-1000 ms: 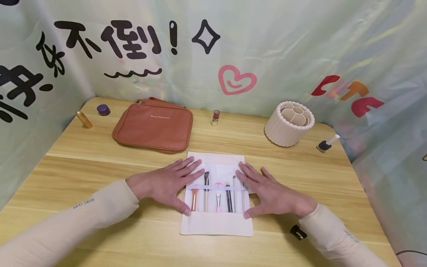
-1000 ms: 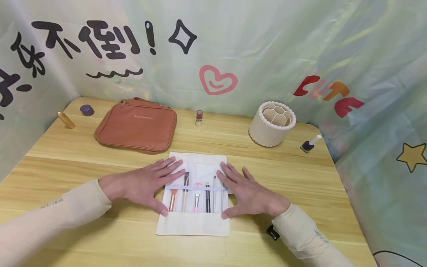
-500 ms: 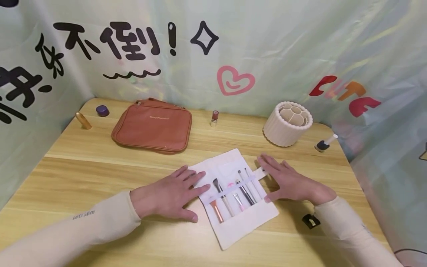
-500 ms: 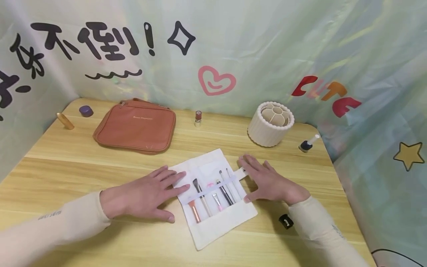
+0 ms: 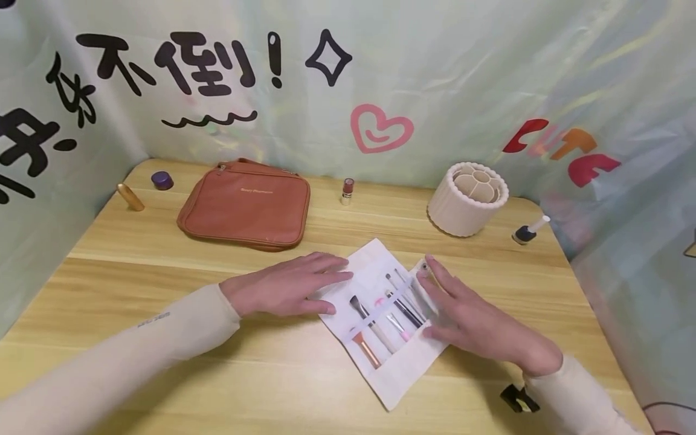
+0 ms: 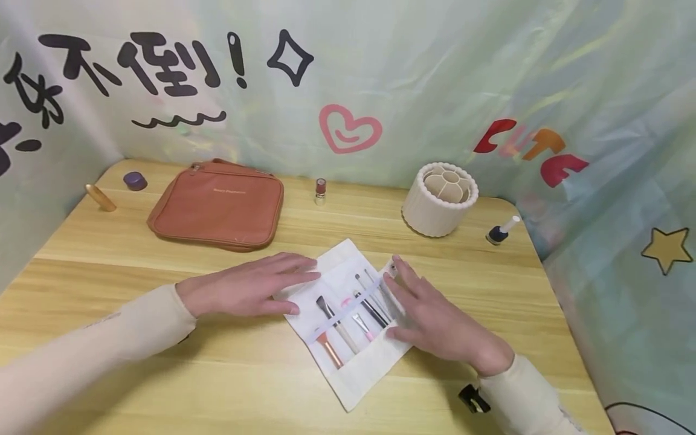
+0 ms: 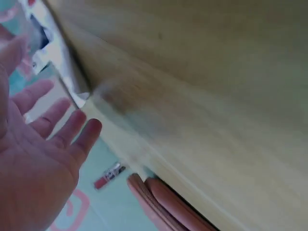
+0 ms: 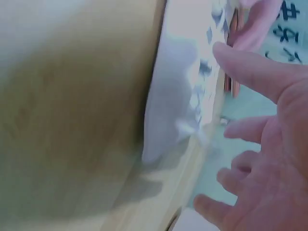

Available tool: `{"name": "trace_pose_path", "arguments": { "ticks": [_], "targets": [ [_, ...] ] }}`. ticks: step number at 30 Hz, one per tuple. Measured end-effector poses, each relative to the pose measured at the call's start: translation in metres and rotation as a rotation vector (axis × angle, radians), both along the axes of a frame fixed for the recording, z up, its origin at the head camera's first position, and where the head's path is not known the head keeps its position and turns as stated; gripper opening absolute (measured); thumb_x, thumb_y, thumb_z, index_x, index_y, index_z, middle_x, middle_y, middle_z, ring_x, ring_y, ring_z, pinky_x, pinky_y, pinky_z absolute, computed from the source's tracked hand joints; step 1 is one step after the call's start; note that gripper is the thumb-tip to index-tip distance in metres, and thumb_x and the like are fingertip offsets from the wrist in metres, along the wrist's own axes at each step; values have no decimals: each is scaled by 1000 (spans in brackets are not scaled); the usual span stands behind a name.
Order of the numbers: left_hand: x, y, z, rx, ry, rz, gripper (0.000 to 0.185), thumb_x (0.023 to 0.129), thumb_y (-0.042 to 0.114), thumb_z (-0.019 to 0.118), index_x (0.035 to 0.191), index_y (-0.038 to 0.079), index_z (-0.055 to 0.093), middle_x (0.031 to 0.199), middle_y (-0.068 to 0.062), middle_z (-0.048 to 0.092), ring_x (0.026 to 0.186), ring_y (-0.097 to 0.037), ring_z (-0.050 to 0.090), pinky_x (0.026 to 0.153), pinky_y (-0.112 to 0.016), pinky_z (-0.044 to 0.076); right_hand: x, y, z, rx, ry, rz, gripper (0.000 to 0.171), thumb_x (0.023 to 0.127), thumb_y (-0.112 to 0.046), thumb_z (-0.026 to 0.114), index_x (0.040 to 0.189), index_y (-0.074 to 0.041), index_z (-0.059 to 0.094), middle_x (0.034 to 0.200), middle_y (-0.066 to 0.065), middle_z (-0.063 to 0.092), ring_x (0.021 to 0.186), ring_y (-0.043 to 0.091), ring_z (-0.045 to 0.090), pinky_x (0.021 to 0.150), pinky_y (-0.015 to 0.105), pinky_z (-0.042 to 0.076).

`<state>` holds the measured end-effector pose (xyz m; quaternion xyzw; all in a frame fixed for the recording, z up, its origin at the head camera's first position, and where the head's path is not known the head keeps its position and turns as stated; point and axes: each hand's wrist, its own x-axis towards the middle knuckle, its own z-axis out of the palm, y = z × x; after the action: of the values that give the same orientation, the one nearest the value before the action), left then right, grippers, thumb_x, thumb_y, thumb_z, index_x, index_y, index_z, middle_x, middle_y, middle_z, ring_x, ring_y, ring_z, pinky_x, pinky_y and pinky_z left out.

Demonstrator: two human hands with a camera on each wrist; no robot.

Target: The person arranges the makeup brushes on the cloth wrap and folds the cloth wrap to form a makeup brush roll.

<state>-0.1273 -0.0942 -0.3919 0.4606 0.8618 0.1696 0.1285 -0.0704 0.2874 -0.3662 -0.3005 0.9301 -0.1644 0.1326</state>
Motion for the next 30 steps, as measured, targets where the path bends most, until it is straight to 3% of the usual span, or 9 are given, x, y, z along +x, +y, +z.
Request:
{"name": "trace_pose_path", "arguments": {
  "ticks": [3, 6, 12, 17, 23, 30],
  "targets": [
    [-9, 6, -4, -35, -49, -58, 80, 107, 50, 67, 170, 12, 37, 180, -12, 29, 169, -37, 22, 135, -53, 27, 10, -9, -5, 27, 49, 19, 103, 97, -62, 75, 171, -5, 31, 183, 22, 6, 164, 50, 24, 123, 77, 31],
    [-16, 12, -8, -84, -85, -71, 86, 106, 55, 66, 173, 14, 31, 183, -10, 18, 171, -35, 10, 138, -52, 19, 15, -14, -14, 55, 61, 40, 111, 92, -73, 72, 172, -7, 31, 182, 23, 9, 165, 51, 18, 122, 81, 28],
    [-17, 15, -8, -152, -146, -54, 89, 106, 57, 65, 174, 16, 26, 185, -8, 8, 172, -32, 3, 139, -50, 10, 11, -14, -22, 89, 27, 28, 119, 86, -79, 73, 173, -12, 28, 182, 22, 8, 166, 54, 11, 122, 84, 21],
    [-5, 13, -7, -173, -126, -48, 87, 108, 56, 62, 174, 13, 24, 184, -14, 6, 171, -37, 2, 139, -52, 14, 0, -6, -18, 69, -21, 4, 121, 83, -74, 79, 173, -11, 28, 182, 24, 8, 165, 56, 12, 123, 83, 20],
    [16, 8, -8, -214, -17, -45, 84, 110, 57, 56, 174, 12, 26, 182, -22, 8, 170, -41, 6, 138, -49, 18, -16, 9, -14, 11, -125, -67, 119, 86, -62, 84, 174, -9, 25, 182, 25, 6, 166, 54, 10, 126, 80, 17],
    [43, 7, 5, -296, 64, -22, 78, 110, 59, 56, 172, 18, 34, 179, -25, 21, 168, -41, 23, 135, -44, 28, -31, 18, -13, -2, -107, -104, 100, 97, -45, 81, 173, -9, 27, 181, 26, 12, 163, 54, 21, 124, 74, 32]
  ]
}}
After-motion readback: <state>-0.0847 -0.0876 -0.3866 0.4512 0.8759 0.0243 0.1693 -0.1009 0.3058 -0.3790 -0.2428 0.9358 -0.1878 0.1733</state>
